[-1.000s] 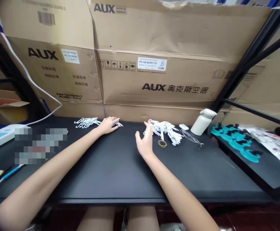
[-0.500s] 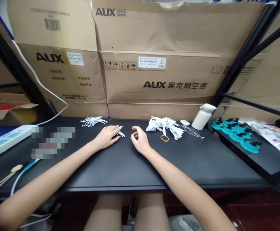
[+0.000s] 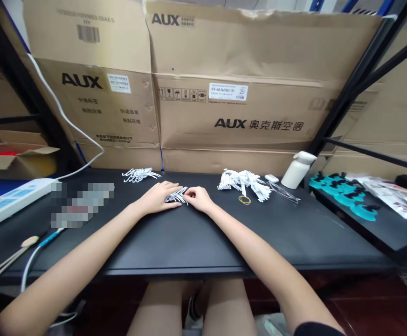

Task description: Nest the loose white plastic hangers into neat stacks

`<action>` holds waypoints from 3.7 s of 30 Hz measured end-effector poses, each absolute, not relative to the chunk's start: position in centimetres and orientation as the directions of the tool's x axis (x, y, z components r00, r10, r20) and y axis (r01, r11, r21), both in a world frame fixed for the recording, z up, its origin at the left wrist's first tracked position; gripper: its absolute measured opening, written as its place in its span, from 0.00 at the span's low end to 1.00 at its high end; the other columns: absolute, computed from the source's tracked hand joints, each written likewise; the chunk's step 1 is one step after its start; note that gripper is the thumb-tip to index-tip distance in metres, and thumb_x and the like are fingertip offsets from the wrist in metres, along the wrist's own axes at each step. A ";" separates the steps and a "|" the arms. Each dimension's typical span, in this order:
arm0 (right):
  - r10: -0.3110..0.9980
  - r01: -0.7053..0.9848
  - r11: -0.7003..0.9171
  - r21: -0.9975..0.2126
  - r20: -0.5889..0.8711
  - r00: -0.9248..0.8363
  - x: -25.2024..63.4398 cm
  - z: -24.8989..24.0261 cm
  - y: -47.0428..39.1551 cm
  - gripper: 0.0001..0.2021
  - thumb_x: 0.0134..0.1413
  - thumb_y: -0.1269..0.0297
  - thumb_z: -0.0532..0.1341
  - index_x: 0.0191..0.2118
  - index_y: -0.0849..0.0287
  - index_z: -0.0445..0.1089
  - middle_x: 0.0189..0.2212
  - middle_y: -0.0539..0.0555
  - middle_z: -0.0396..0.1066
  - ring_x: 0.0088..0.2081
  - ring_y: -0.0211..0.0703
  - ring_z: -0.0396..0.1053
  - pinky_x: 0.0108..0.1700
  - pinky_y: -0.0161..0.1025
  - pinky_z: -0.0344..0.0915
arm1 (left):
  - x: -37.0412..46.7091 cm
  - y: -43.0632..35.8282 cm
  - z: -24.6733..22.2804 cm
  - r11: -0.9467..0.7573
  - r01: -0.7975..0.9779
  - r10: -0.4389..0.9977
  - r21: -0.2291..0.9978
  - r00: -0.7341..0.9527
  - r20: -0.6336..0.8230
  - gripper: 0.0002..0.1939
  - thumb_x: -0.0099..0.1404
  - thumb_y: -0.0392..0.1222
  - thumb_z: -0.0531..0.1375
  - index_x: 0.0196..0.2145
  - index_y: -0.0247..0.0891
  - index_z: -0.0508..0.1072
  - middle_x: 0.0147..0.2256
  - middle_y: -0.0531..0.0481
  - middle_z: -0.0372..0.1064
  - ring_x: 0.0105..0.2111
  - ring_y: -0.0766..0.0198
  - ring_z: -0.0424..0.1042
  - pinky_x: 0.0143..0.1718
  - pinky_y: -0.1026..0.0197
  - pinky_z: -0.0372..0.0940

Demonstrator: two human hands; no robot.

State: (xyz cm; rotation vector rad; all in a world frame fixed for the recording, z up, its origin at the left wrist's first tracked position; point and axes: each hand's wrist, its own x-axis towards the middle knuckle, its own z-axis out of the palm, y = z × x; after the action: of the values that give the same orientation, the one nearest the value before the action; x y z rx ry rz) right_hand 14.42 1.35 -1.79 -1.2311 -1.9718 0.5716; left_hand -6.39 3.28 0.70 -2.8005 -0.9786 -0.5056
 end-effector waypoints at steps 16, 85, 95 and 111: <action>0.809 0.831 0.521 -0.197 0.425 -0.406 15.0 -1.5 -0.2 0.08 0.62 0.71 0.50 0.35 0.62 0.65 0.34 0.58 0.66 0.37 0.45 0.64 0.42 0.41 0.64 | -5.7 3.2 0.1 -0.691 0.695 0.604 -0.199 0.706 0.370 0.31 0.63 0.63 0.50 0.54 0.38 0.69 0.52 0.37 0.67 0.50 0.47 0.65 0.47 0.50 0.59; 0.862 0.762 0.475 -0.439 0.406 -0.303 17.5 -1.8 0.9 0.04 0.53 0.69 0.61 0.32 0.59 0.74 0.30 0.51 0.69 0.26 0.33 0.63 0.33 0.33 0.61 | -4.8 2.6 2.3 -0.413 0.129 0.907 0.901 0.153 0.393 0.21 0.59 0.56 0.59 0.34 0.32 0.75 0.32 0.43 0.77 0.31 0.60 0.74 0.36 0.60 0.66; 0.907 0.895 0.401 -0.194 0.222 -0.358 20.2 0.3 0.9 0.06 0.54 0.74 0.57 0.30 0.62 0.71 0.31 0.55 0.69 0.31 0.39 0.66 0.36 0.33 0.60 | -4.7 1.4 2.3 -0.507 0.460 0.851 0.729 0.399 0.341 0.20 0.63 0.56 0.54 0.32 0.37 0.75 0.34 0.48 0.78 0.31 0.60 0.73 0.35 0.62 0.63; 0.853 0.858 0.428 -0.285 0.443 -0.278 21.2 0.4 1.5 0.06 0.56 0.73 0.54 0.31 0.62 0.67 0.30 0.55 0.66 0.31 0.40 0.65 0.37 0.36 0.62 | -5.1 1.6 2.3 -0.527 0.477 0.843 0.703 0.395 0.364 0.22 0.63 0.59 0.52 0.34 0.38 0.77 0.36 0.48 0.77 0.35 0.60 0.72 0.41 0.62 0.63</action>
State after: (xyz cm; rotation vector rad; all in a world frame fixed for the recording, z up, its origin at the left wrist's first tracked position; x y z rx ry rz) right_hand 21.20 1.52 0.40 -1.4385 -2.1500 -0.0124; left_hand -5.14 1.56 2.34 -3.0058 -1.5675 -1.3652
